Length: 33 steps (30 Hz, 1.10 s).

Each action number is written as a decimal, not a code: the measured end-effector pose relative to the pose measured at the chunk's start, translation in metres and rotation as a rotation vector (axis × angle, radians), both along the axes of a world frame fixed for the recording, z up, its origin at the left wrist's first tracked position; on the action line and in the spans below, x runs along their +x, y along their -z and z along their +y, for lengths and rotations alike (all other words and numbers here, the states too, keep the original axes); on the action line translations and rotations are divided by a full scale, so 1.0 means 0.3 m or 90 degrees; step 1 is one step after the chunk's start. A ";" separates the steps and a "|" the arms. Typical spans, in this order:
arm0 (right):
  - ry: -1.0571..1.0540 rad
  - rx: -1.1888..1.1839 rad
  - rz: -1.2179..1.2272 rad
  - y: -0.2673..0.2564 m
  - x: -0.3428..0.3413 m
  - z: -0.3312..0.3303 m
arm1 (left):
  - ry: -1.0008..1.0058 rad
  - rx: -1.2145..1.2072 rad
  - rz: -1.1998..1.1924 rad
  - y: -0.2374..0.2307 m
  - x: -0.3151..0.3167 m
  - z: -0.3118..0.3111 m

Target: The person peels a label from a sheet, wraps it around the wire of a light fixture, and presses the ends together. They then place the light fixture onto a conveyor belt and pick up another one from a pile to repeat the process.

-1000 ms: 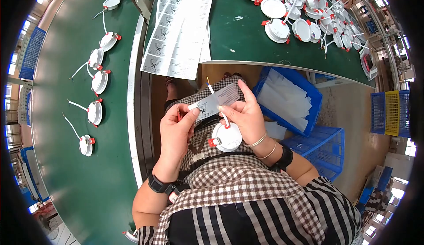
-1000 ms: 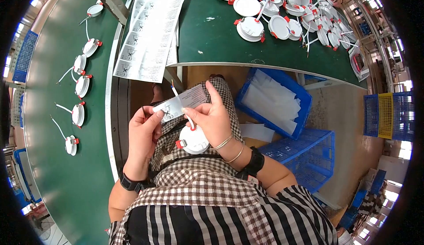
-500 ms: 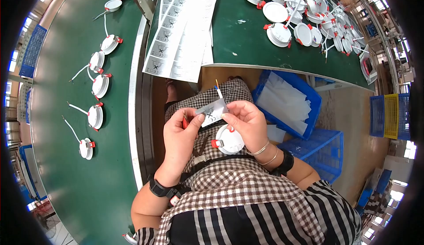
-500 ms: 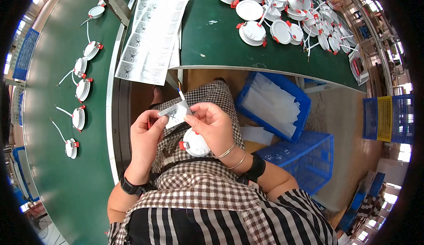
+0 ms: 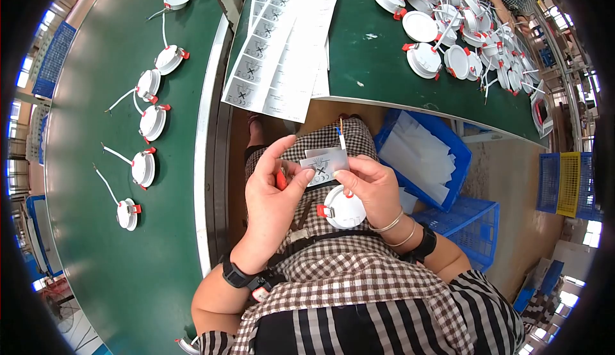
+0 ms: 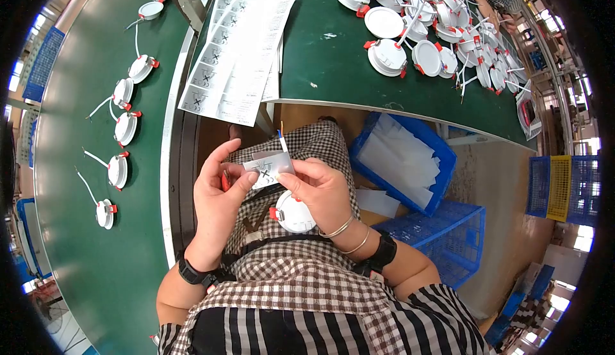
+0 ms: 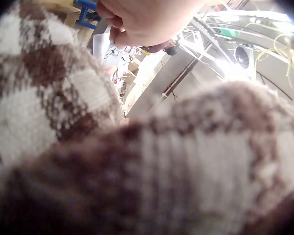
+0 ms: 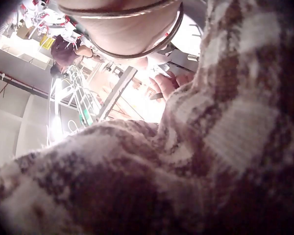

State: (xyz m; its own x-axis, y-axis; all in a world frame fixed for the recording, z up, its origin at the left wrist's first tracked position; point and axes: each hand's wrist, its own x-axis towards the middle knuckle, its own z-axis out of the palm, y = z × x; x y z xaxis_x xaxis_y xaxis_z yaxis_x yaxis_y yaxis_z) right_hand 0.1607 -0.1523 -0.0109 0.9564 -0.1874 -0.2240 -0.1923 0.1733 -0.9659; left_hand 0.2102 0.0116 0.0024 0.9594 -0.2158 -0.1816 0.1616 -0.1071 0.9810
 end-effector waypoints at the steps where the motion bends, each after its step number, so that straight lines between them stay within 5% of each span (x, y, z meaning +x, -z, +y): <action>1: 0.000 0.000 0.002 -0.001 0.002 -0.001 | 0.006 0.026 -0.005 -0.001 0.004 0.001; 14: -0.019 0.090 0.014 -0.008 0.027 -0.007 | -0.056 -0.057 0.003 0.002 0.036 0.003; 16: -0.015 0.092 -0.017 0.000 0.024 -0.015 | -0.009 -0.152 0.243 -0.013 0.053 0.035; 18: -0.016 0.018 -0.045 -0.002 0.024 -0.019 | 0.008 -0.163 0.281 -0.016 0.053 0.038; 22: 0.004 -0.004 -0.016 0.005 0.031 -0.014 | 0.050 0.112 -0.021 -0.065 0.037 0.015; 24: 0.008 0.035 -0.036 0.022 0.036 -0.009 | 0.247 0.205 -0.533 -0.117 0.025 -0.007; 30: 0.002 0.040 -0.001 0.031 0.033 -0.003 | 0.405 0.275 -0.666 -0.148 0.013 -0.018; 33: 0.025 0.011 0.014 0.115 0.037 -0.016 | 0.400 0.187 -0.728 -0.216 -0.010 -0.039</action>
